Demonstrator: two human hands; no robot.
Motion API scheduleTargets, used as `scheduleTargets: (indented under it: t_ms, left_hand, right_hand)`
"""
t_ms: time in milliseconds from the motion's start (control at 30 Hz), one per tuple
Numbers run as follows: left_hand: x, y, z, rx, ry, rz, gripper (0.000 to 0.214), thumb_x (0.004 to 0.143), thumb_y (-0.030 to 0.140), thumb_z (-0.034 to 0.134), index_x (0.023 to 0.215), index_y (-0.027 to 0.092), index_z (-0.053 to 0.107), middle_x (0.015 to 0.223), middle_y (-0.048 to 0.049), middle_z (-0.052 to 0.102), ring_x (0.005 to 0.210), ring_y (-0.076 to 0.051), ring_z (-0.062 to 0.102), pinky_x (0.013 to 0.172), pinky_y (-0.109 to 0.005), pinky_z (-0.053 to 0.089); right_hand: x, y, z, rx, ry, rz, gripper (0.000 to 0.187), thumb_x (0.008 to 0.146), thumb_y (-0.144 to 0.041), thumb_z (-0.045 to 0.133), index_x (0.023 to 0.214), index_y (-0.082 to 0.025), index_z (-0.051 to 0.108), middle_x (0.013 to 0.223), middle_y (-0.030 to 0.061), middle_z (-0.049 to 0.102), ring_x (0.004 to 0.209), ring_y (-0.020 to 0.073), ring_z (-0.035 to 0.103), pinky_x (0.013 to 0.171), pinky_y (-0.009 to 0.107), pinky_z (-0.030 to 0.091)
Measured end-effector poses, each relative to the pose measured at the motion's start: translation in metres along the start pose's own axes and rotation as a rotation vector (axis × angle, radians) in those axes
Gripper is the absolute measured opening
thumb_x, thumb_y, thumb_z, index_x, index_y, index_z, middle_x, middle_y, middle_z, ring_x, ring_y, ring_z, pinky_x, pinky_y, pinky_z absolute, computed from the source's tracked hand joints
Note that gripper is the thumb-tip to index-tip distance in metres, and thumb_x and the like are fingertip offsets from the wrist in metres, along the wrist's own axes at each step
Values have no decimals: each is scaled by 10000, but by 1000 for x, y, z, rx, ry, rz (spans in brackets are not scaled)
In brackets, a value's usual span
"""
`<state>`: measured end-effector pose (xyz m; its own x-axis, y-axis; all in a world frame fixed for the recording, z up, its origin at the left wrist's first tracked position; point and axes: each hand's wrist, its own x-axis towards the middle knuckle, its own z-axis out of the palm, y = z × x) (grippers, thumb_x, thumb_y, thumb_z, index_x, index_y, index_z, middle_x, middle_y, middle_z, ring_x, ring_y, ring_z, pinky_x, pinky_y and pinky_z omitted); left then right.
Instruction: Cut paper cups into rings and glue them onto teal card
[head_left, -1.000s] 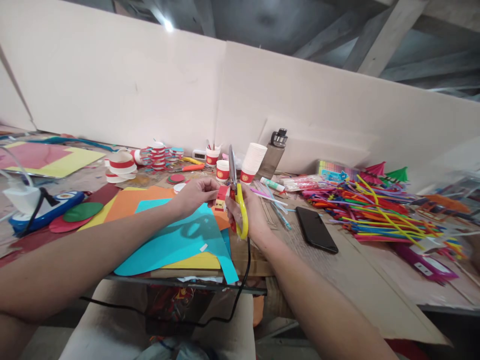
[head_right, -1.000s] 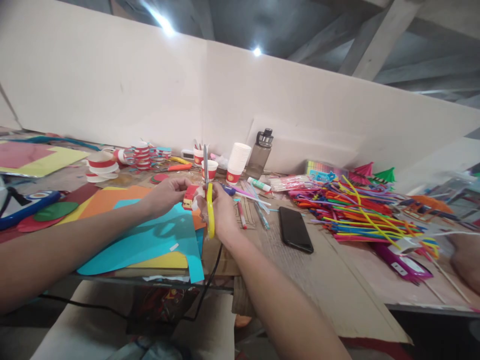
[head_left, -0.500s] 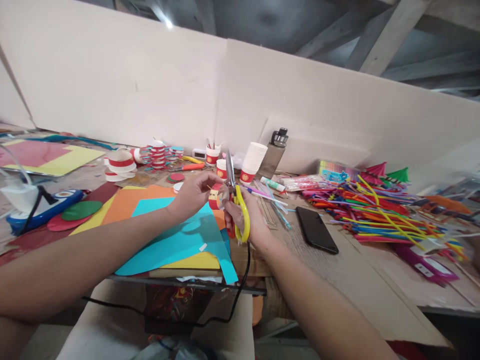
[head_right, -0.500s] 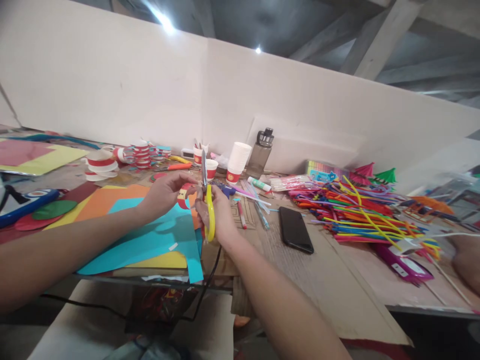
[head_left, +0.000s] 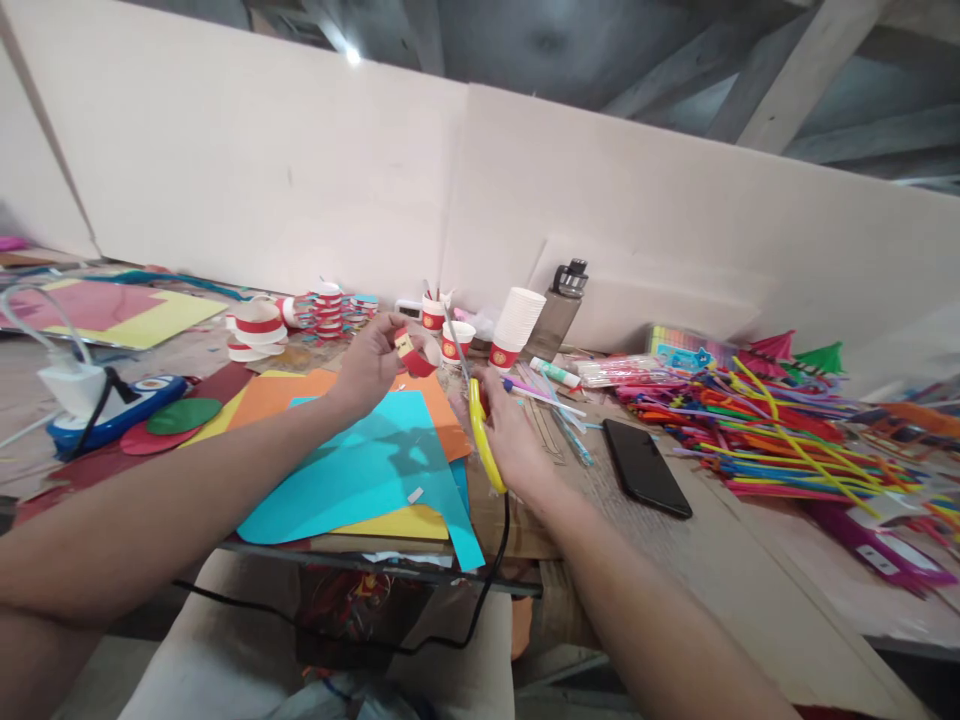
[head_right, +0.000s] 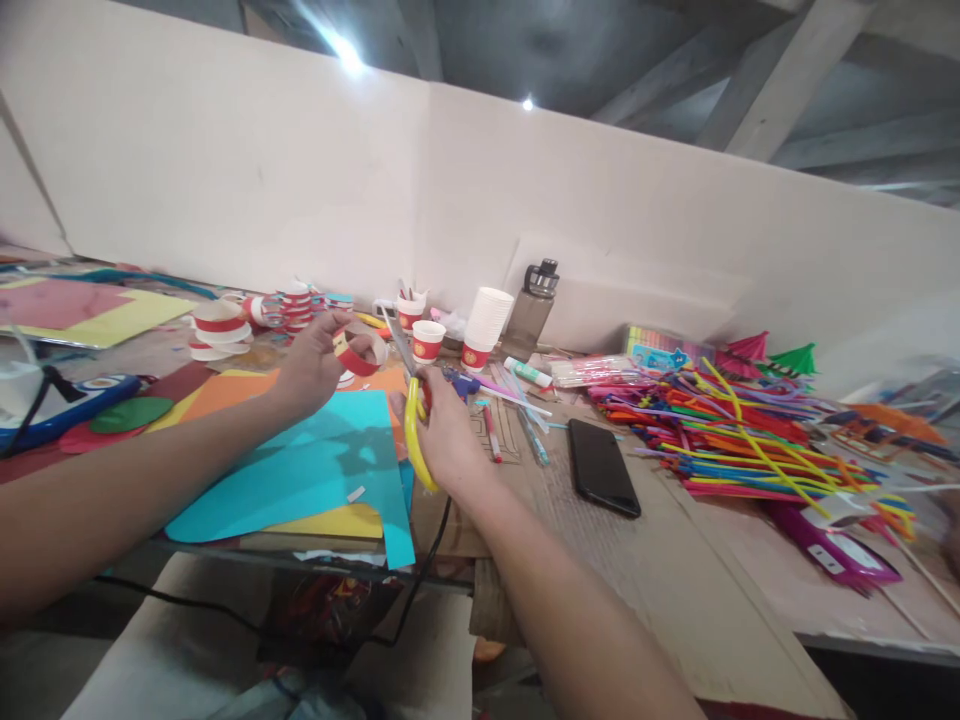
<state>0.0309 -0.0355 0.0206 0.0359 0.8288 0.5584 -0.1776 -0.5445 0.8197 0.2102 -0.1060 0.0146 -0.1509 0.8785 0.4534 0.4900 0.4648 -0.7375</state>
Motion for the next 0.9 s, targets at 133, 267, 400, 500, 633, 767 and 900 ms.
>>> scheduleTargets:
  t_ms: [133,267,400,500,633,767,900]
  left_hand:
    - [9,1,-7,-63,65,61,244,682,145,746,825,194,554,669,33,618,660,-127,625,655,-253,513]
    - [9,4,-11,-56,117,122,199,680,83,664,809,196,565,663,34,605,656,-123,617,652,-252,502]
    - [4,3,-7,-54,125,148,252,650,43,615,826,210,544,663,52,588,629,-115,598,631,-250,501]
    - [1,3,-1,-80,119,140,267,641,35,592,827,212,518,658,60,582,623,-111,597,635,-250,511]
    - [0,1,3,-89,116,140,250,645,40,563,823,207,506,636,63,571,617,-106,603,631,-243,507]
    - [3,-7,-1,-97,98,134,233,666,72,583,840,204,505,657,63,568,621,-104,609,639,-251,511]
    - [5,-14,-4,-112,102,120,207,690,131,635,847,201,519,668,62,558,621,-106,611,641,-259,524]
  right_hand:
    - [-2,-4,-2,-121,-68,12,220,911,-438,529,971,-228,551,884,28,645,798,189,592,727,295,458]
    - [-3,-3,1,-143,-87,-20,215,917,-430,521,950,-223,569,860,27,654,753,180,582,686,277,441]
    - [-3,-1,4,-173,-90,-46,239,925,-407,522,1038,-213,605,909,40,679,767,179,586,707,276,432]
    - [-3,-1,5,-213,-85,-32,242,921,-385,528,1051,-198,610,885,41,685,748,179,587,684,272,414]
    - [-3,0,6,-245,-76,-34,226,914,-327,529,1072,-190,613,914,51,700,777,183,603,695,272,411]
    - [-3,0,6,-245,-71,-26,234,928,-343,515,1073,-200,630,898,49,707,765,185,610,682,269,417]
    - [-3,0,6,-224,-67,-37,288,926,-333,529,1171,-240,649,924,49,721,756,193,618,702,277,442]
